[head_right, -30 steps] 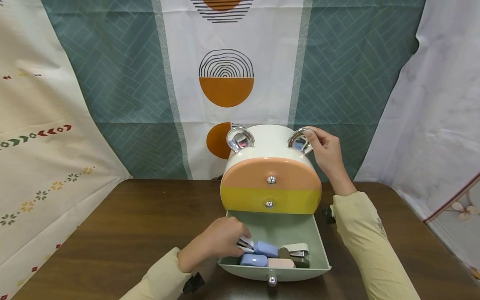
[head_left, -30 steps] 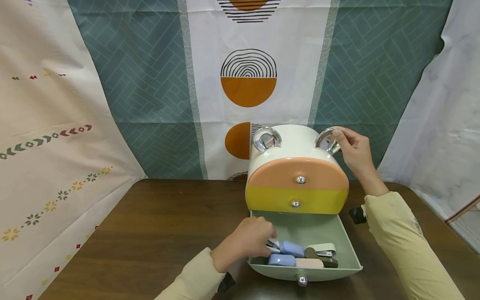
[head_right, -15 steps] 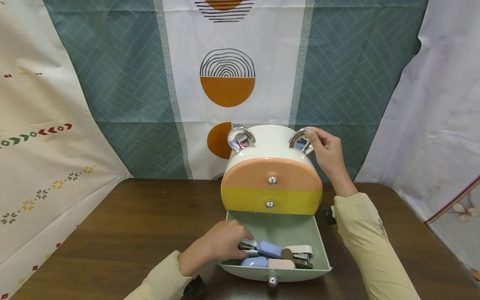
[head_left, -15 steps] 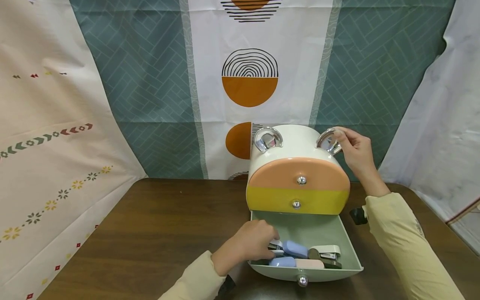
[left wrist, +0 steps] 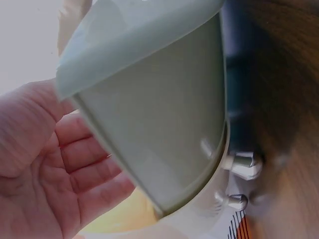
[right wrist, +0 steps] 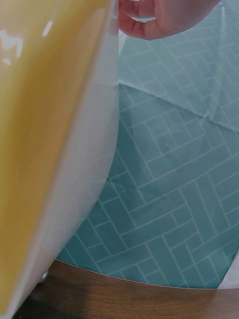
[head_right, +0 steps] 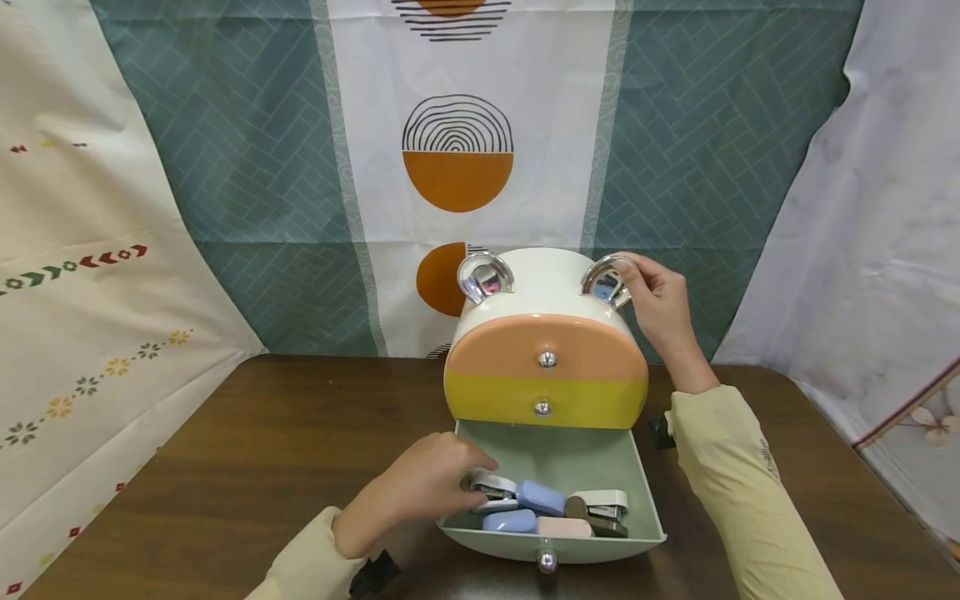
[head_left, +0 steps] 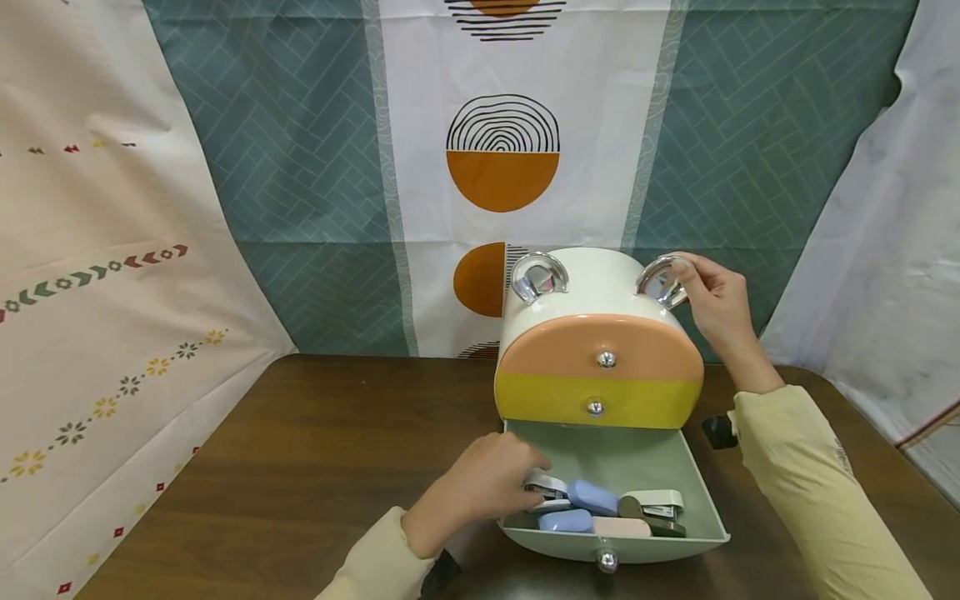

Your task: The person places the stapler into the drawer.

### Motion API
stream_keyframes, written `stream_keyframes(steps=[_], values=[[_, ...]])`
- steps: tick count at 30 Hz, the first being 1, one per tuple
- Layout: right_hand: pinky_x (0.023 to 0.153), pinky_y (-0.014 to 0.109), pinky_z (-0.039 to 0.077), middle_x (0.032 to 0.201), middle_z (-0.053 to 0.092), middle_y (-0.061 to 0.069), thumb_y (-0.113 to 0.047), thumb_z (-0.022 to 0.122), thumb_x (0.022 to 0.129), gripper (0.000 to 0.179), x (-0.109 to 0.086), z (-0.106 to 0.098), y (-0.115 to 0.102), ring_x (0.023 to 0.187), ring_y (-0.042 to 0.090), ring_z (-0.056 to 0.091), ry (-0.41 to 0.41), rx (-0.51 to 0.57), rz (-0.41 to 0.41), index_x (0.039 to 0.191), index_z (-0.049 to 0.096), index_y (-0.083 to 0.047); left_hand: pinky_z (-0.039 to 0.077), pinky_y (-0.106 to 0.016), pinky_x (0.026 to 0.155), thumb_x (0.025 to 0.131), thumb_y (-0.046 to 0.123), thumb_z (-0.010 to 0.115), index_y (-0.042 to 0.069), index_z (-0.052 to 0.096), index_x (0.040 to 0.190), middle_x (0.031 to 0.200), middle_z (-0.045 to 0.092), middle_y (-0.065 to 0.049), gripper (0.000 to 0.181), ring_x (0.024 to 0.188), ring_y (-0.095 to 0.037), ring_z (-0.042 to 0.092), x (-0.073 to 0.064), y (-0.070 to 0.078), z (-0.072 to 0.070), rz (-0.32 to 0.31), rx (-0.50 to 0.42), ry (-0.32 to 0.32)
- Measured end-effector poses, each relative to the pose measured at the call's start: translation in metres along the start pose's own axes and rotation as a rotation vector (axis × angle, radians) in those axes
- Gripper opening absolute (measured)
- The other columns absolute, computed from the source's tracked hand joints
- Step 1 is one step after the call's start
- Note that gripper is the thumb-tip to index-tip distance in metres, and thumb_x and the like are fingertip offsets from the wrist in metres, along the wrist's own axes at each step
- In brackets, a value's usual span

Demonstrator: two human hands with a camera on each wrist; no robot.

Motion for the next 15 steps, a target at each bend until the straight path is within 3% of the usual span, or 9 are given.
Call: stream_keyframes(steps=[7,15], values=[[0.059,0.013,0.044,0.074,0.06,-0.021,-0.017,0.051,0.093,0.02,0.0,0.0,0.001,0.069,0.0,0.053,-0.006,0.016,0.013,0.101,0.068,-0.014,0.041,-0.015,0.052,0.074,0.022,0.071,0.017,0.073,0.096,0.084,0.069,0.009,0.023,0.061,-0.001,0.055,-0.012,-0.009,-0.014,-0.053,-0.114,0.085],[0.059,0.014,0.044,0.073,0.06,-0.02,-0.017,0.051,0.093,0.02,0.001,0.001,-0.001,0.067,0.001,0.054,-0.016,0.019,0.0,0.101,0.068,-0.012,0.046,-0.016,0.066,0.074,0.021,0.073,0.012,0.073,0.093,0.086,0.07,0.004,0.021,0.077,-0.006,0.064,-0.03,-0.012,-0.028,-0.066,-0.274,0.187]])
Point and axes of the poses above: each hand's wrist, its own x-axis towards the middle knuckle, its own z-axis out of the palm, y = z × x, the point moved 8 cm from there along x, towards the middle knuckle
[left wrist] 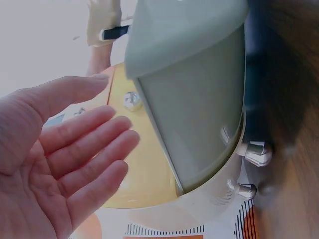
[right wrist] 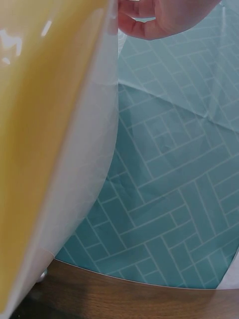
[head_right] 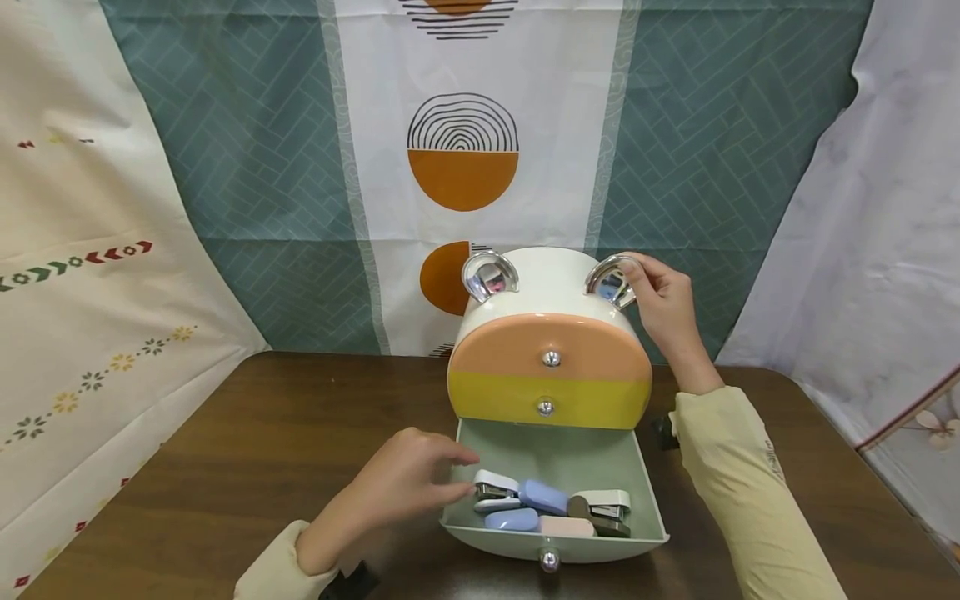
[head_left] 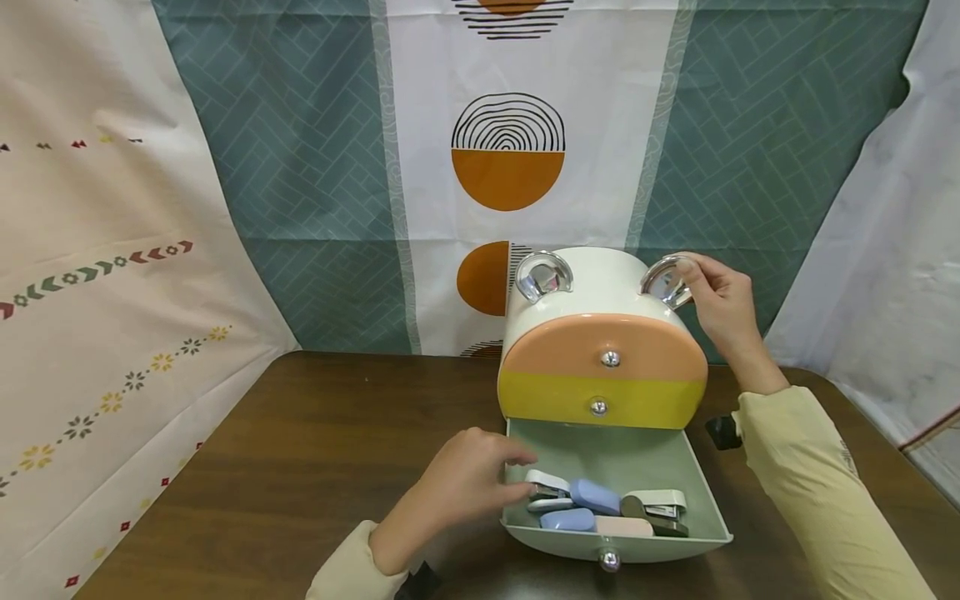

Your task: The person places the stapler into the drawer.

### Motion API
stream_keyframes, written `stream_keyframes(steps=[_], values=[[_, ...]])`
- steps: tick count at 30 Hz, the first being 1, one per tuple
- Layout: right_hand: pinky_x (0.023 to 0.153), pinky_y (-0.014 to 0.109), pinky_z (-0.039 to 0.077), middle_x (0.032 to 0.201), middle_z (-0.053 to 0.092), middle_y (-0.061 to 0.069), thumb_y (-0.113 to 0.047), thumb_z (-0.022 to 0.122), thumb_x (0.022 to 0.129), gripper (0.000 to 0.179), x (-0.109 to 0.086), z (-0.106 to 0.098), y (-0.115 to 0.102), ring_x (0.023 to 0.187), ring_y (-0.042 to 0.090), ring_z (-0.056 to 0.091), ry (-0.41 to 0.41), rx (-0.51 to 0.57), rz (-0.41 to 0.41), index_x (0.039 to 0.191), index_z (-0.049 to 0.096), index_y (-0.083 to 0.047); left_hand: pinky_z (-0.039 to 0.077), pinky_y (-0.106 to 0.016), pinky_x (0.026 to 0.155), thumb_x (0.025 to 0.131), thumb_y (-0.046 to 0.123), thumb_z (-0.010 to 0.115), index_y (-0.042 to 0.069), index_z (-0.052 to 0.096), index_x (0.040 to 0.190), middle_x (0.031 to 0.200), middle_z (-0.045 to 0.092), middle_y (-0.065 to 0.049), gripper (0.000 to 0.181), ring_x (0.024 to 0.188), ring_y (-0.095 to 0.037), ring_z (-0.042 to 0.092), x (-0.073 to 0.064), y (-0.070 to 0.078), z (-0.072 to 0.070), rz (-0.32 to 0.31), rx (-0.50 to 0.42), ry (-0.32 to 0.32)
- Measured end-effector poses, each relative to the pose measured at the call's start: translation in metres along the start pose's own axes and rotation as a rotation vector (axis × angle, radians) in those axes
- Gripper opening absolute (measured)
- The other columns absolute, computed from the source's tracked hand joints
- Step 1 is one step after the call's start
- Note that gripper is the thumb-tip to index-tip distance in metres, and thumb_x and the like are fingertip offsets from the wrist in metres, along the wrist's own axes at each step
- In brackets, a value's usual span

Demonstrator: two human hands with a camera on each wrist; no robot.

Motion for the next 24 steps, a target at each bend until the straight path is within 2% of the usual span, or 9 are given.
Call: stream_keyframes(steps=[5,8,11,15,19,24], values=[[0.059,0.014,0.044,0.072,0.06,-0.019,-0.017,0.051,0.093,0.02,0.002,-0.001,0.006,0.067,0.002,0.054,-0.001,-0.001,0.002,0.1,0.068,-0.013,0.042,-0.011,0.064,0.074,0.02,0.074,0.011,0.073,0.087,0.079,0.069,0.005,0.016,0.07,-0.004,0.06,-0.011,0.006,-0.006,-0.002,-0.1,0.099],[0.059,0.014,0.044,0.073,0.061,-0.018,-0.018,0.05,0.093,0.02,0.005,-0.003,0.017,0.069,0.003,0.055,-0.002,-0.008,0.001,0.099,0.068,-0.011,0.039,-0.008,0.06,0.072,0.018,0.075,0.011,0.072,0.083,0.075,0.068,0.005,0.014,0.066,-0.002,0.058,-0.017,0.015,-0.008,0.042,-0.148,0.17],[0.061,0.014,0.044,0.074,0.061,-0.017,-0.019,0.05,0.093,0.021,0.008,-0.005,0.027,0.072,0.002,0.056,0.0,-0.025,0.003,0.099,0.068,-0.011,0.038,-0.006,0.06,0.072,0.016,0.075,0.011,0.072,0.081,0.073,0.068,0.005,0.011,0.065,0.0,0.058,-0.022,0.025,-0.006,0.094,-0.18,0.199],[0.063,0.014,0.044,0.075,0.062,-0.017,-0.021,0.05,0.093,0.02,0.008,-0.006,0.032,0.077,0.003,0.056,0.0,-0.039,0.012,0.099,0.068,-0.013,0.039,-0.005,0.061,0.075,0.017,0.073,0.011,0.072,0.081,0.073,0.068,0.007,0.008,0.067,0.005,0.057,-0.026,0.038,0.003,0.137,-0.183,0.166],[0.063,0.013,0.045,0.075,0.062,-0.016,-0.021,0.05,0.093,0.02,0.008,-0.005,0.029,0.076,0.003,0.056,-0.003,-0.031,0.012,0.099,0.068,-0.013,0.038,-0.003,0.064,0.079,0.021,0.069,0.014,0.072,0.082,0.076,0.068,0.01,0.007,0.07,0.009,0.057,-0.027,0.049,0.015,0.166,-0.125,0.099],[0.061,0.013,0.045,0.073,0.061,-0.018,-0.016,0.05,0.093,0.02,0.005,-0.002,0.016,0.069,0.002,0.056,-0.01,0.002,-0.004,0.1,0.068,-0.012,0.033,-0.001,0.059,0.08,0.026,0.067,0.019,0.072,0.082,0.072,0.064,0.017,0.009,0.064,0.015,0.049,-0.025,0.055,0.035,0.148,-0.074,0.004]])
Point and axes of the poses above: each hand's wrist, its own x-axis towards the middle knuckle, its own z-axis out of the palm, y = z × x, the point moved 8 cm from there along x, towards the middle knuckle
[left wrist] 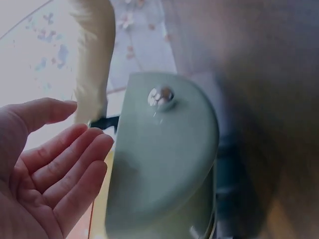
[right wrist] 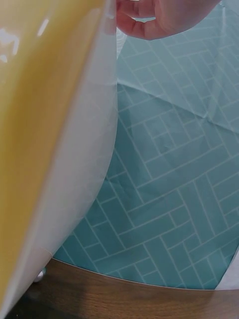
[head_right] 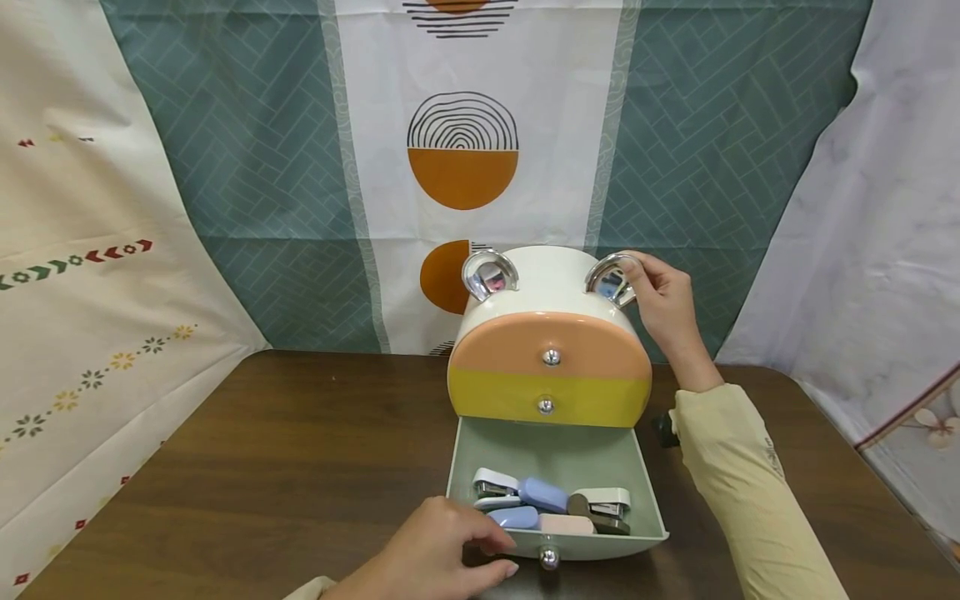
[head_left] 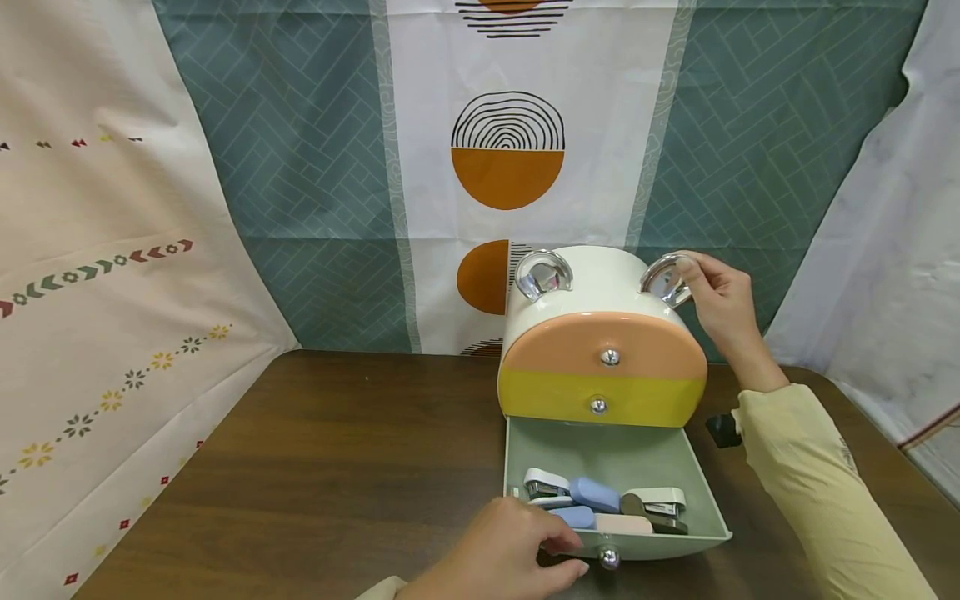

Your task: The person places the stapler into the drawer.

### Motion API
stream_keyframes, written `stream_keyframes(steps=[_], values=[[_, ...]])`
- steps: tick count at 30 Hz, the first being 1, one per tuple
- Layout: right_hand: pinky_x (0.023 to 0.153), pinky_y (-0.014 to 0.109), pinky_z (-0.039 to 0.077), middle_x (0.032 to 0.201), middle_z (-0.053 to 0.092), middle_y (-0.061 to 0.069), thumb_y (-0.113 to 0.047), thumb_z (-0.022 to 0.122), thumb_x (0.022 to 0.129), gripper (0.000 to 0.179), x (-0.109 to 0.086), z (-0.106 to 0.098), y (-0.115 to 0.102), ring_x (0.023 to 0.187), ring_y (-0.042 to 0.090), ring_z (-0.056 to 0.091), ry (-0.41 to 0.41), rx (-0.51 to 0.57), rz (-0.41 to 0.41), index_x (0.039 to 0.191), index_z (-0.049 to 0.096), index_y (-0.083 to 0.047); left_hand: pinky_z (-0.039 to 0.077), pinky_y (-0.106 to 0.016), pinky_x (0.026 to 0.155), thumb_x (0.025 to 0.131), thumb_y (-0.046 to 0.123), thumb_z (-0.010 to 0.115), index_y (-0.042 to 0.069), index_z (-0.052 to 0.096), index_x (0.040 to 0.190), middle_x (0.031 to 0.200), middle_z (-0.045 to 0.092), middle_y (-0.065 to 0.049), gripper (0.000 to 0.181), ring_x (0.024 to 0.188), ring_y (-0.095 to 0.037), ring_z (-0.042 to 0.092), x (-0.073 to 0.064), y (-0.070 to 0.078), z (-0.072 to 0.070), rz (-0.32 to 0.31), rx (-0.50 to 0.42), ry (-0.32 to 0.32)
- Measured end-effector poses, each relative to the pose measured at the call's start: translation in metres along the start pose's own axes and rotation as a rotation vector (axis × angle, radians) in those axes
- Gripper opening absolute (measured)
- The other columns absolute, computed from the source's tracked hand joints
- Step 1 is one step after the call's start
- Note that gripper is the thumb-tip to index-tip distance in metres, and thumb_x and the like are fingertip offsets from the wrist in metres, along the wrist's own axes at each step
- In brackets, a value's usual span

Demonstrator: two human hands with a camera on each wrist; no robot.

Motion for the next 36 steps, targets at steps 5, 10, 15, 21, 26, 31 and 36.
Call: stream_keyframes(steps=[5,10,15,21,26,31,36], values=[[0.062,0.012,0.043,0.074,0.06,-0.022,-0.014,0.05,0.093,0.021,-0.004,0.003,-0.015,0.07,0.002,0.054,0.005,-0.004,-0.006,0.102,0.068,-0.01,0.026,-0.002,0.052,0.078,0.031,0.068,0.024,0.072,0.075,0.062,0.058,0.021,0.008,0.054,0.018,0.036,0.003,0.002,0.015,-0.042,0.108,-0.001],[0.063,0.012,0.043,0.076,0.06,-0.023,-0.015,0.05,0.093,0.022,-0.004,0.003,-0.017,0.073,0.002,0.054,0.008,-0.027,-0.002,0.105,0.067,-0.008,0.022,-0.01,0.044,0.075,0.041,0.067,0.031,0.071,0.074,0.054,0.052,0.023,0.011,0.048,0.01,0.038,0.005,0.002,0.029,-0.125,0.305,0.001],[0.062,0.012,0.043,0.074,0.06,-0.023,-0.017,0.05,0.093,0.021,-0.004,0.002,-0.015,0.072,0.0,0.054,0.008,-0.036,0.009,0.101,0.068,-0.01,0.023,-0.019,0.04,0.074,0.046,0.066,0.03,0.066,0.066,0.052,0.052,0.017,0.019,0.046,0.0,0.045,0.011,0.004,0.04,-0.152,0.427,-0.021],[0.064,0.013,0.042,0.074,0.06,-0.023,-0.017,0.05,0.093,0.021,-0.004,0.002,-0.013,0.075,0.001,0.054,0.014,-0.03,0.011,0.102,0.068,-0.01,0.025,-0.024,0.035,0.075,0.051,0.062,0.025,0.053,0.048,0.046,0.049,0.009,0.039,0.043,-0.007,0.046,0.017,0.003,0.053,-0.21,0.531,-0.067],[0.063,0.014,0.042,0.073,0.059,-0.023,-0.019,0.05,0.093,0.021,-0.004,0.0,-0.012,0.074,0.0,0.054,0.026,-0.047,0.017,0.102,0.068,-0.012,0.026,-0.026,0.032,0.075,0.052,0.062,0.026,0.053,0.045,0.046,0.051,0.009,0.041,0.042,-0.01,0.046,0.021,0.007,0.06,-0.237,0.633,-0.058],[0.06,0.015,0.04,0.071,0.058,-0.023,-0.018,0.051,0.093,0.019,-0.004,-0.001,-0.012,0.074,-0.001,0.052,0.034,-0.054,0.016,0.1,0.068,-0.015,0.024,-0.025,0.03,0.073,0.052,0.063,0.026,0.053,0.044,0.044,0.048,0.011,0.04,0.039,-0.009,0.042,0.026,0.012,0.06,-0.237,0.725,0.004],[0.062,0.012,0.043,0.073,0.06,-0.022,-0.017,0.05,0.093,0.02,-0.002,-0.001,-0.006,0.071,0.0,0.054,0.025,-0.04,0.014,0.102,0.068,-0.012,0.022,-0.025,0.03,0.071,0.047,0.063,0.025,0.049,0.04,0.041,0.042,0.011,0.04,0.037,-0.008,0.038,0.028,0.013,0.061,-0.242,0.757,0.031]])
Point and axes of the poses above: each hand's wrist, its own x-axis towards the middle knuckle, its own z-axis out of the palm, y = z × x, the point moved 8 cm from there along x, towards the middle knuckle
